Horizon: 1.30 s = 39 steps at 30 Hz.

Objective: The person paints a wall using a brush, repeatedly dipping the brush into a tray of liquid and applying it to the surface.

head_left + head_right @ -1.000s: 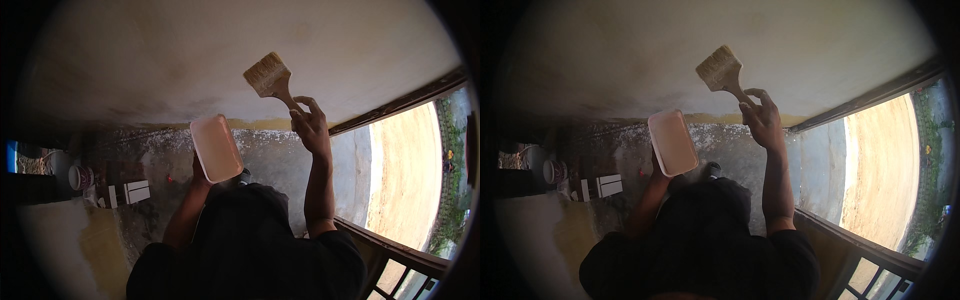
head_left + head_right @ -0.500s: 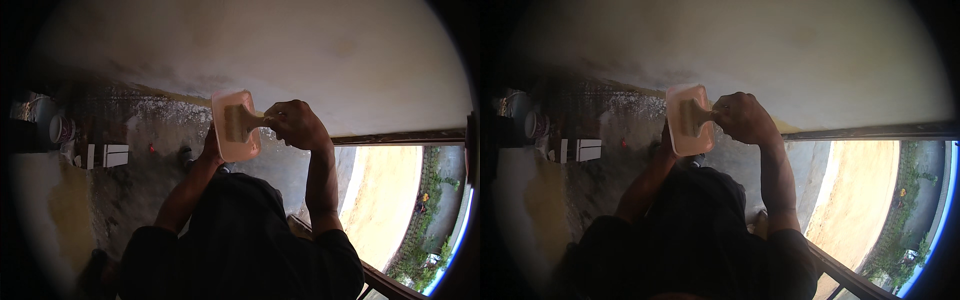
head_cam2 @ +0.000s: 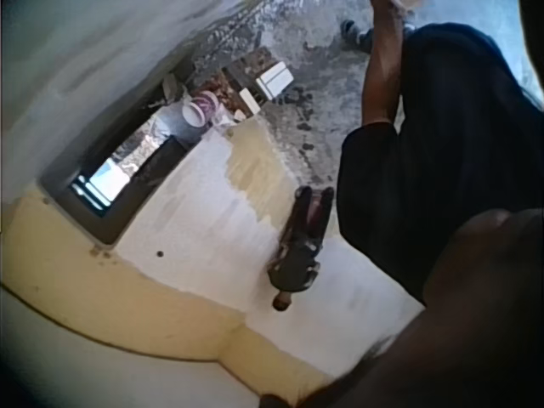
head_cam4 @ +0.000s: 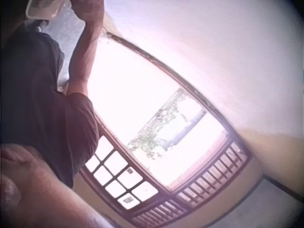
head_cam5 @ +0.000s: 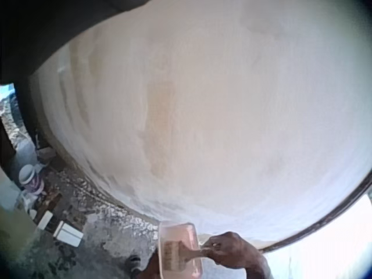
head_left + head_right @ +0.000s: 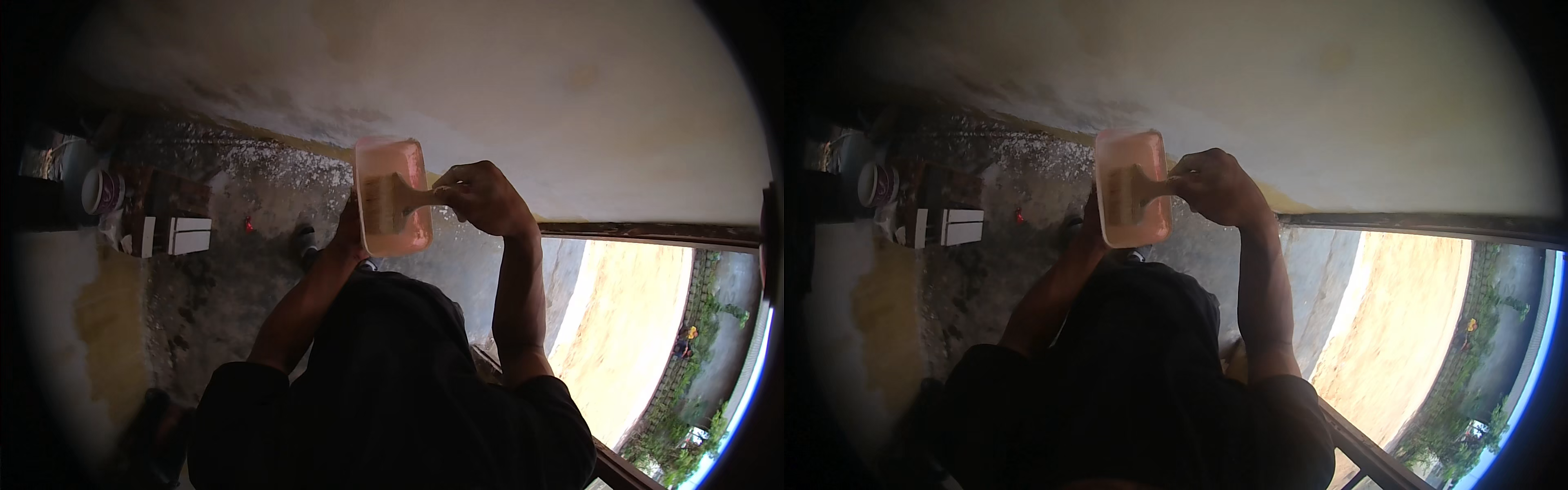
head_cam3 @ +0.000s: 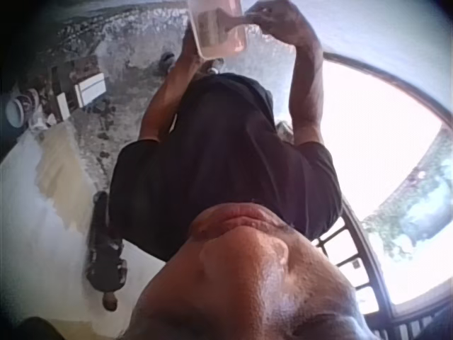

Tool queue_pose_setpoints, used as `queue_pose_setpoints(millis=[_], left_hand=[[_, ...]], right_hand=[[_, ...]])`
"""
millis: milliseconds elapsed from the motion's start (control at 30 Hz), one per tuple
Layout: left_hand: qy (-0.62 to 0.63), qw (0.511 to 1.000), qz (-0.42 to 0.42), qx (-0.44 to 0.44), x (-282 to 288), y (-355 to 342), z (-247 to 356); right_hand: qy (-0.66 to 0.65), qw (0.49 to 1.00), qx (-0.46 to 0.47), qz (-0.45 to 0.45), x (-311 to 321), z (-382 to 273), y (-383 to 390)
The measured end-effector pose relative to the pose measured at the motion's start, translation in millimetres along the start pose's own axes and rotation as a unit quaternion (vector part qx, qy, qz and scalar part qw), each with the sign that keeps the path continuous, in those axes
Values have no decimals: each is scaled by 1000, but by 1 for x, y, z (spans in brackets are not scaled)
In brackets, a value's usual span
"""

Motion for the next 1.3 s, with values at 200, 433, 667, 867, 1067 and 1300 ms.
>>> queue_pose_setpoints(millis=[200,433,667,867,1067,1300], left_hand=[[-65,998,-15,5,-10,-12,-8],[-56,998,-27,-9,-20,-23,-12],[-443,894,-29,-59,-36,-21,7],[73,996,-10,40,-35,-18,-13],[-8,999,4,42,-9,-20,-14],[-236,972,25,-4,-5,-24,-1]], right_hand=[[124,987,30,93,17,-19,1],[284,953,54,93,29,-22,-4],[330,942,25,59,28,-19,7],[439,891,109,26,4,-21,17],[423,894,144,25,-13,-33,26],[444,872,198,58,-20,-45,24]])
Point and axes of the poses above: each hand's wrist, its own y-axis away from the middle knuckle, its own x-axis out of the back of the hand, z = x × y, the point moved 9 cm from there along -y, towards the middle knuckle, and after that the axes turned 7 degrees about -z, right-handed, at the moved point
